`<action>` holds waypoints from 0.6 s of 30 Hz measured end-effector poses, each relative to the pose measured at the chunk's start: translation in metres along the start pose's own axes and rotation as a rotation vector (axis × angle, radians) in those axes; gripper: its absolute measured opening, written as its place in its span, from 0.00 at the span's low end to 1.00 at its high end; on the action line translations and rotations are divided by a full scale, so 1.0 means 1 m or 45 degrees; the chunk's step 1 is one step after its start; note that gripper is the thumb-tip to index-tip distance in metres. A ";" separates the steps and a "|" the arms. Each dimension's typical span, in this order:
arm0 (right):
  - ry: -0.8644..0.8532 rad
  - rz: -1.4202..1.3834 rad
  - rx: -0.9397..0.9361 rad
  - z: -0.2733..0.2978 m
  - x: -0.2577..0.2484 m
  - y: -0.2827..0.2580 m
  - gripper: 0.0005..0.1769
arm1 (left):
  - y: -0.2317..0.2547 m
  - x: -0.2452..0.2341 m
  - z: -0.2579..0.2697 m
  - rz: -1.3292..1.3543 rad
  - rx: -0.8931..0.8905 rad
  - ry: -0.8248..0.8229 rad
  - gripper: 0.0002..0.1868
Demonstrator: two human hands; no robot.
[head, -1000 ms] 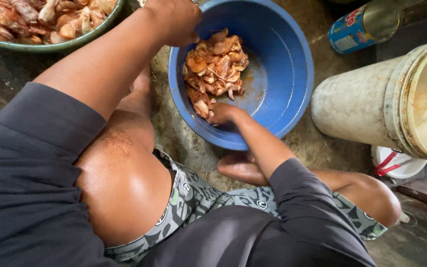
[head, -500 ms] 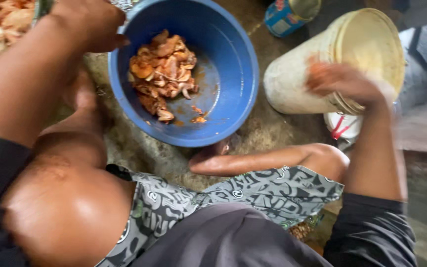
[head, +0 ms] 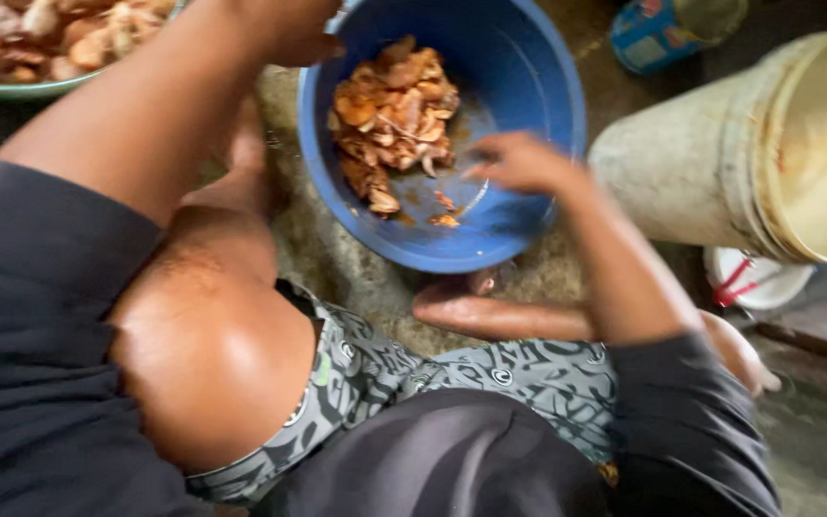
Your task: The person transfers pieces of marinated raw chicken from a blue plastic bowl into a white bucket by hand.
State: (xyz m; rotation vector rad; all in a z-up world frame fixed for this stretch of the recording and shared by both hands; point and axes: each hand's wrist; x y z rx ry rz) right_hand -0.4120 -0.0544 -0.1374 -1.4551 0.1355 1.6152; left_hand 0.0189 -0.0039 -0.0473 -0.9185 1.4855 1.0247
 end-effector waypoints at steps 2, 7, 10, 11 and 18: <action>-0.236 0.018 0.041 -0.051 0.079 -0.030 0.40 | 0.002 0.005 -0.004 0.022 -0.018 -0.020 0.20; -0.214 -0.173 -0.032 -0.087 0.213 -0.055 0.40 | 0.004 -0.005 0.006 -0.062 -0.052 -0.032 0.22; -0.527 0.046 0.049 -0.061 0.213 -0.036 0.25 | 0.010 -0.012 0.004 -0.002 -0.077 -0.081 0.21; -0.650 0.071 0.047 -0.050 0.201 -0.026 0.23 | 0.013 -0.012 0.004 0.019 -0.087 -0.074 0.21; -0.372 -0.459 0.185 -0.034 0.121 -0.009 0.20 | 0.017 -0.006 0.006 -0.101 -0.030 -0.071 0.19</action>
Point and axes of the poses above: each hand's wrist, its own z-axis away from the middle knuckle, its own x-axis out of the palm, y = z × x, and after that the axes turned 11 degrees about y, right-handed
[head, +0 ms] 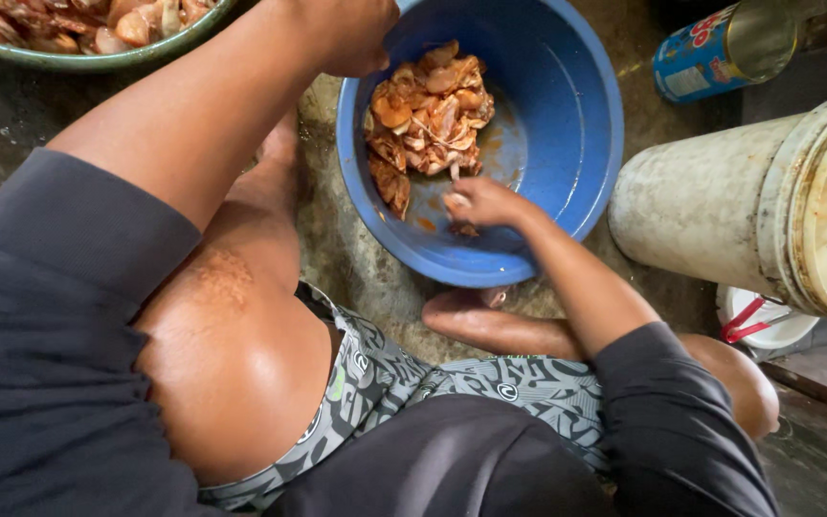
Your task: The person transfers pieces of marinated raw chicken from a blue plastic bowl into a white bucket by hand.
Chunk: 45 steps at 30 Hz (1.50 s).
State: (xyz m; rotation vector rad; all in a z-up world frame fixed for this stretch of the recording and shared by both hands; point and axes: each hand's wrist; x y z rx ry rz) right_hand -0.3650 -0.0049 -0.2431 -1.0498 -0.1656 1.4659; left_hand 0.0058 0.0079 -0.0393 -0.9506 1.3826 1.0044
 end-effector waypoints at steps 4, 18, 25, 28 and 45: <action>0.454 0.369 -0.260 -0.044 0.041 -0.034 0.31 | 0.000 -0.005 -0.011 0.009 -0.009 0.003 0.18; -0.513 -0.005 0.335 0.030 -0.020 0.025 0.29 | 0.002 -0.006 -0.010 0.068 0.010 -0.112 0.20; 0.413 -0.140 0.182 0.276 -0.229 -0.025 0.21 | -0.003 -0.026 -0.007 0.000 -0.071 -0.190 0.23; 0.917 -0.130 0.308 0.370 -0.286 -0.017 0.24 | -0.005 -0.027 -0.005 -0.017 -0.067 -0.153 0.22; 0.906 0.677 -0.608 -0.042 0.003 -0.159 0.47 | -0.008 -0.009 -0.002 0.253 -0.199 -0.134 0.22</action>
Point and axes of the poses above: each hand's wrist, its own z-axis away from the middle knuckle, its own x-axis out of the palm, y = z × x, and after that the axes turned 11 degrees about y, right-handed
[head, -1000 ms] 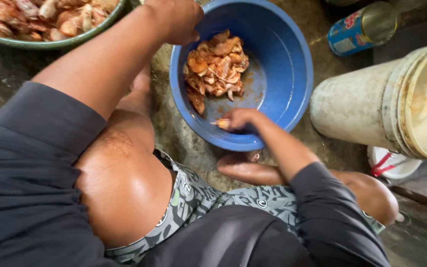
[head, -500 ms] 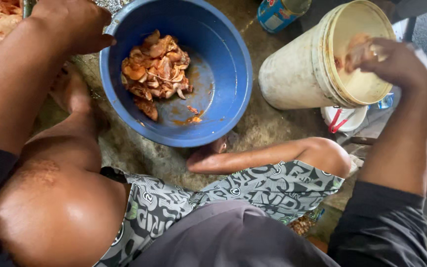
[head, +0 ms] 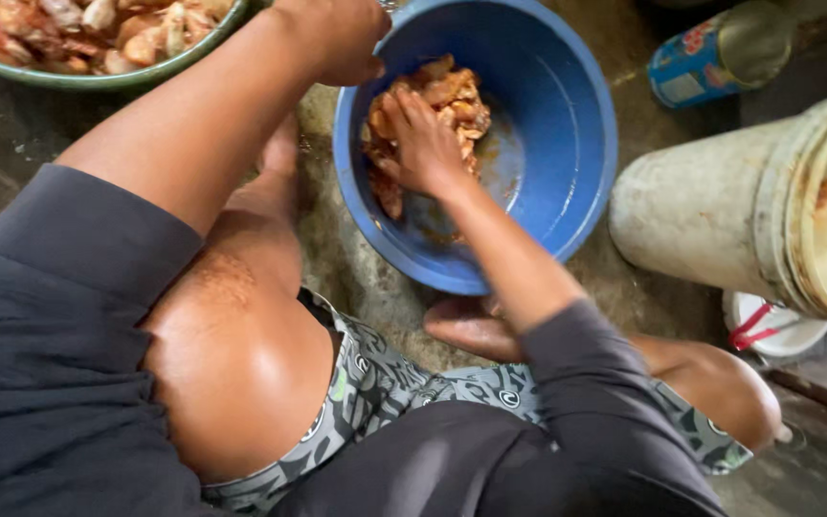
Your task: The person transfers pieces of marinated raw chicken from a blue plastic bowl into a white bucket by hand.
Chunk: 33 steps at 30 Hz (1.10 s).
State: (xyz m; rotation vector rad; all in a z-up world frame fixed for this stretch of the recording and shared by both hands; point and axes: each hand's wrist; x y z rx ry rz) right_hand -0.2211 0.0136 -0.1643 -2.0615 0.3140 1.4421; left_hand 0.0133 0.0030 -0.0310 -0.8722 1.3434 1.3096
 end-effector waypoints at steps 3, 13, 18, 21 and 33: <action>-0.222 0.185 0.099 -0.008 0.025 -0.017 0.47 | 0.003 -0.013 0.006 -0.029 -0.026 0.015 0.21; -0.761 -0.122 0.493 0.125 0.002 0.094 0.15 | 0.004 -0.002 -0.001 -0.069 0.090 0.080 0.20; -0.736 -0.272 0.483 0.112 -0.084 0.155 0.13 | -0.004 0.001 0.001 -0.150 0.112 0.128 0.22; -0.402 -0.540 0.655 0.107 -0.132 0.167 0.12 | -0.003 0.002 -0.002 -0.192 0.146 0.143 0.22; -0.759 0.488 0.609 0.093 -0.045 0.113 0.31 | 0.006 0.003 -0.005 -0.125 0.139 0.094 0.20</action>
Point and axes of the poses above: each hand's wrist, its own z-axis away from the middle knuckle, its own x-axis out of the palm, y = z × x, and after that the axes turned 11 degrees about y, right-handed
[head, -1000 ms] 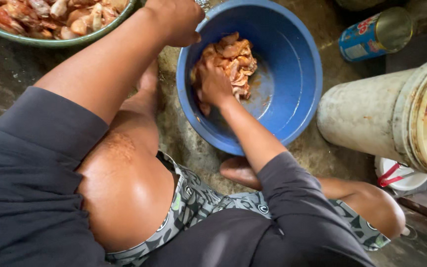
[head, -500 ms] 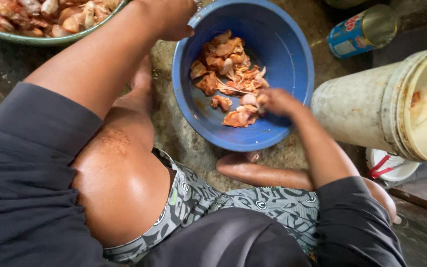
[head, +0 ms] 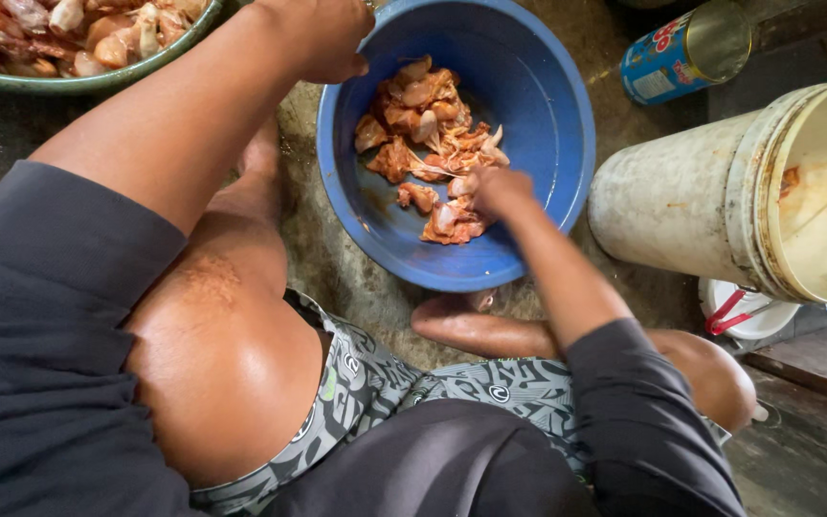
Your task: The person transfers pieces of marinated raw chicken from a blue plastic bowl into a white bucket by hand.
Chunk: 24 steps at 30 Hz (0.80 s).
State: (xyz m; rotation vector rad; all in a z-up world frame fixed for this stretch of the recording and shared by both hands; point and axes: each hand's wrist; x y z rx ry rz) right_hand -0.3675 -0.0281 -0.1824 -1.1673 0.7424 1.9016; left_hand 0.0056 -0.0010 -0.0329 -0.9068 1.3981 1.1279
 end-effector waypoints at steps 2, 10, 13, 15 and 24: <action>-0.104 -0.092 -0.053 0.003 0.014 -0.013 0.27 | -0.001 -0.002 0.002 -0.007 -0.011 -0.005 0.21; -0.006 -0.561 -0.293 0.053 -0.056 0.061 0.27 | 0.004 -0.012 0.000 0.013 -0.023 -0.064 0.22; 0.369 -0.583 -0.314 0.124 -0.121 0.158 0.31 | 0.007 -0.014 -0.001 0.047 -0.106 -0.082 0.21; 0.615 -0.480 -0.095 0.182 -0.159 0.229 0.37 | 0.004 -0.013 -0.001 -0.051 -0.034 -0.064 0.22; 1.152 -0.104 0.272 0.175 -0.185 0.315 0.29 | -0.004 -0.010 -0.005 -0.119 0.087 0.015 0.23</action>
Point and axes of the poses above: each hand's wrist, its own z-axis away from the middle knuckle, its own x-axis out of the palm, y = z × x, and after that the axes turned 11 degrees about y, right-handed
